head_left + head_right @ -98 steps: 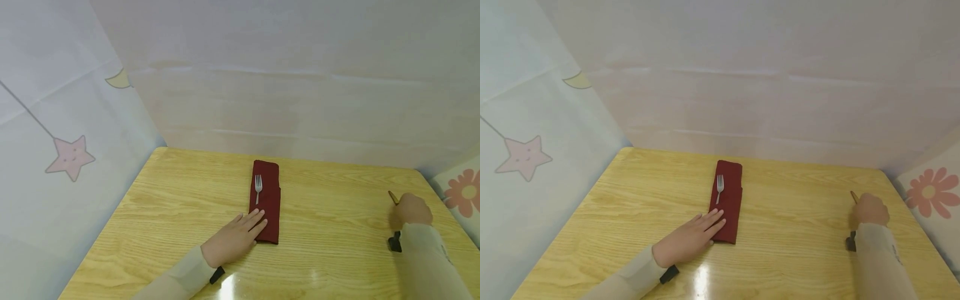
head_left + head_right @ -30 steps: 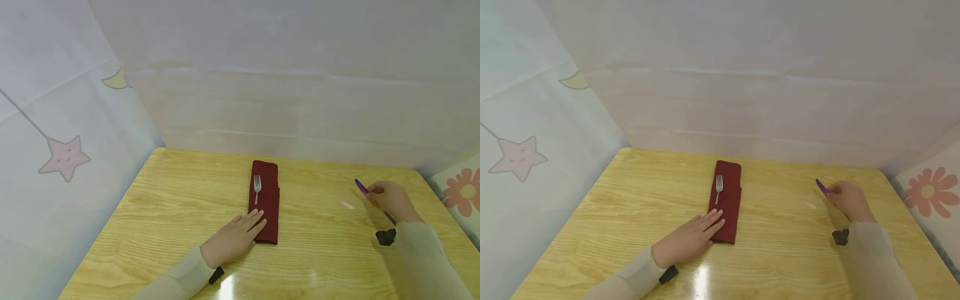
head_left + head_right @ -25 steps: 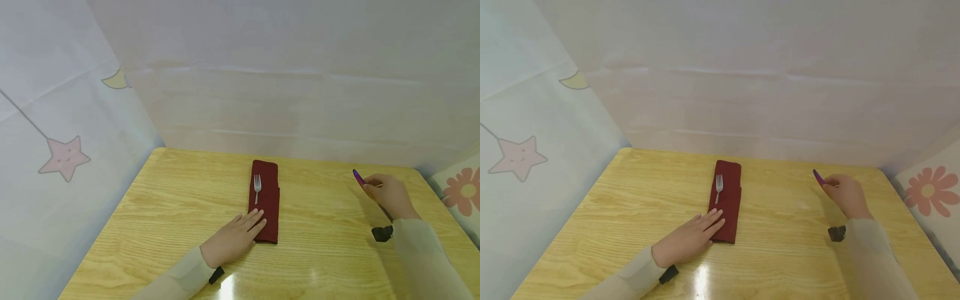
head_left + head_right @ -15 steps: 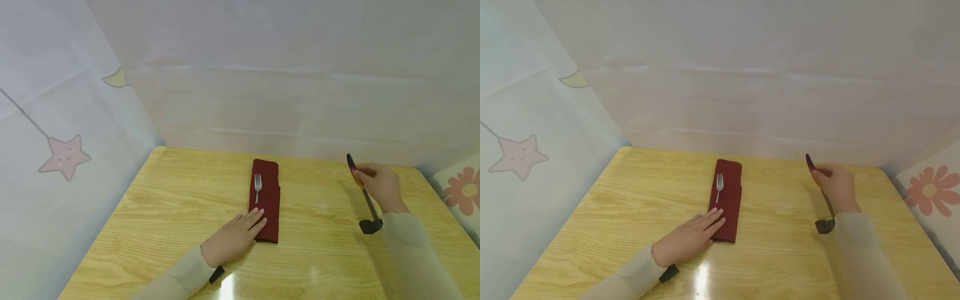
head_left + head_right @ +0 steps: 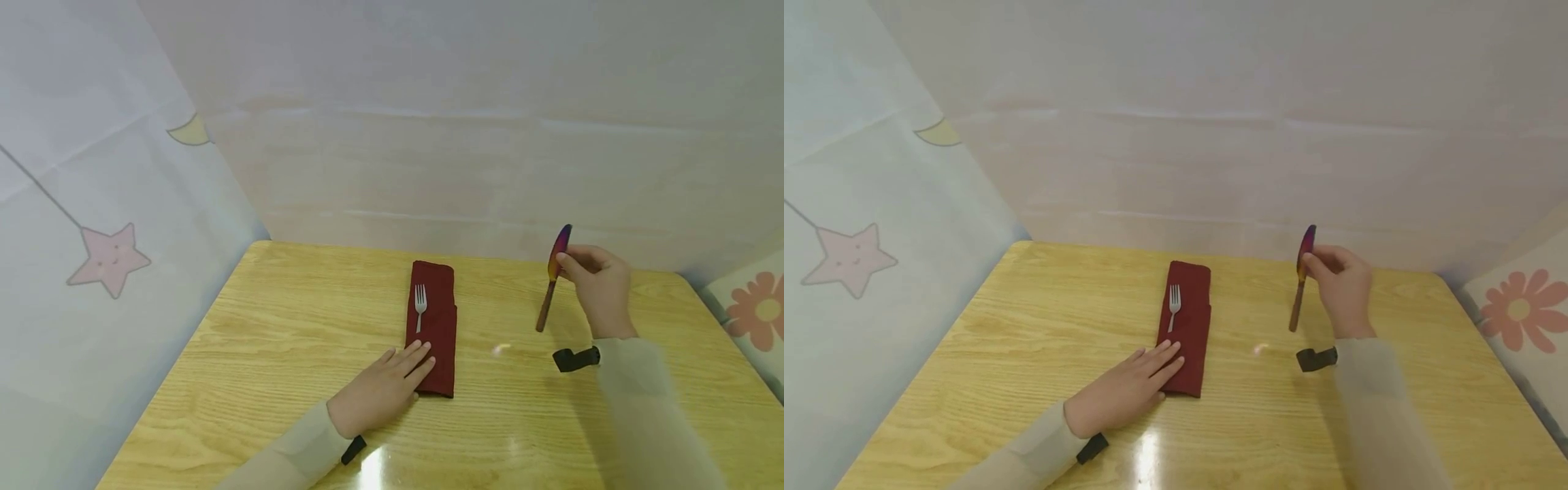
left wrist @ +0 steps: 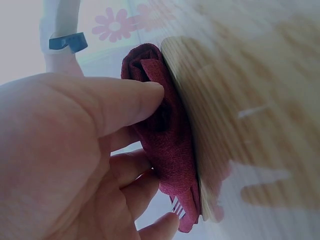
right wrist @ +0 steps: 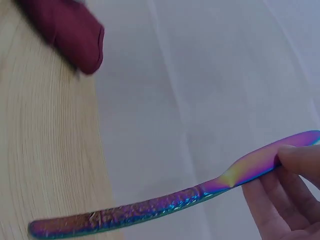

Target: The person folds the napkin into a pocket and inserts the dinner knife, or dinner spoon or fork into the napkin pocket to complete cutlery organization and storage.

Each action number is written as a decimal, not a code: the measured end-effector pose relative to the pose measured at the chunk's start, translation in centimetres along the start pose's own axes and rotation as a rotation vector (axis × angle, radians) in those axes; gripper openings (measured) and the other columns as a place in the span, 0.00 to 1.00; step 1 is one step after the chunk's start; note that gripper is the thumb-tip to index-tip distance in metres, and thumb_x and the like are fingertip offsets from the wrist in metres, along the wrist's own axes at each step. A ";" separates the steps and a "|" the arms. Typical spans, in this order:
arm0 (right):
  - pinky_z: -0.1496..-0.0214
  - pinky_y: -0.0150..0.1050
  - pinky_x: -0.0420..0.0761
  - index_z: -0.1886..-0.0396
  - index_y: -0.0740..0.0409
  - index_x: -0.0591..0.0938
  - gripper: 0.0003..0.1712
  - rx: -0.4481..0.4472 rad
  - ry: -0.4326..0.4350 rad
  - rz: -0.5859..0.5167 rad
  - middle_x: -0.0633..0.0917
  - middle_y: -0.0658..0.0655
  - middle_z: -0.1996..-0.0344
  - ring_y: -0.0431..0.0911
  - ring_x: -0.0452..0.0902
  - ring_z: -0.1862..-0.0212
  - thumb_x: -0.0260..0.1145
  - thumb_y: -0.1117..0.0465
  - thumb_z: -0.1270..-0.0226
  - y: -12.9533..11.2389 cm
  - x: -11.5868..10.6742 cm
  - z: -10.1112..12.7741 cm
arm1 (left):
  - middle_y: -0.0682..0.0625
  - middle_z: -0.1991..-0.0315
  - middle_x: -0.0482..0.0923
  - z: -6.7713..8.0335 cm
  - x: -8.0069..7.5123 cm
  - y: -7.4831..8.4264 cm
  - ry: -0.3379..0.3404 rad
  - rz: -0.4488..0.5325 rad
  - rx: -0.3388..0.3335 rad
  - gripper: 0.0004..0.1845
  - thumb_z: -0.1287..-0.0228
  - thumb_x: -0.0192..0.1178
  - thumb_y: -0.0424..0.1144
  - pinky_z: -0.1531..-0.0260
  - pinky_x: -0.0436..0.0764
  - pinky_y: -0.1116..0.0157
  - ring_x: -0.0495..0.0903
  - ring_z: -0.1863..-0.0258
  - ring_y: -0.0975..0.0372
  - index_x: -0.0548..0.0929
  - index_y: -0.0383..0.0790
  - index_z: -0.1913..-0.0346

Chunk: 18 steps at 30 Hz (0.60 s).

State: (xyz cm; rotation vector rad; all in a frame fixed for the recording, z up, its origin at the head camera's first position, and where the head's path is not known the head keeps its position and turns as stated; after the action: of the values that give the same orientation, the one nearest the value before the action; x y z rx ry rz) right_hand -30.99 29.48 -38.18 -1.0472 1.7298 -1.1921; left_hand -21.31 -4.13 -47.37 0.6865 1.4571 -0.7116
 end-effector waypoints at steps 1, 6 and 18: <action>0.57 0.32 0.85 0.52 0.74 0.84 0.17 0.003 0.006 -0.083 0.88 0.49 0.66 0.40 0.87 0.64 0.72 0.64 0.34 0.1 0.3 0.0 | 0.44 0.21 0.57 0.0 0.0 0.0 0.001 -0.001 0.001 0.29 0.21 0.55 0.45 0.30 0.68 0.53 0.55 0.22 0.56 0.65 0.42 0.23; 0.54 0.37 0.85 0.53 0.74 0.84 0.15 0.026 0.017 -0.333 0.86 0.55 0.63 0.45 0.86 0.62 0.73 0.69 0.37 0.4 1.7 -0.1 | 0.44 0.21 0.57 0.0 0.0 0.0 0.001 0.003 0.001 0.29 0.21 0.54 0.45 0.30 0.68 0.53 0.55 0.22 0.56 0.65 0.42 0.23; 0.55 0.39 0.85 0.59 0.67 0.84 0.08 0.161 -0.004 -0.611 0.84 0.57 0.63 0.46 0.85 0.62 0.72 0.71 0.37 0.4 5.3 -0.1 | 0.44 0.21 0.56 0.1 0.1 0.1 0.000 0.012 -0.005 0.29 0.21 0.55 0.44 0.30 0.68 0.53 0.55 0.22 0.56 0.65 0.42 0.23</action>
State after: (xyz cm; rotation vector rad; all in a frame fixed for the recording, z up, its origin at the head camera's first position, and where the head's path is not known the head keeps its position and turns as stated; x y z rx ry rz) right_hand -33.07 24.66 -39.29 -1.5309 1.3118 -1.6629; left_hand -21.22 -4.12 -47.45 0.6909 1.4528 -0.6988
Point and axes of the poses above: each hand's wrist, its own z-axis away from the middle knuckle, its own x-axis out of the palm, y = z × x, the point moved 5 cm from there along -z, towards the middle knuckle
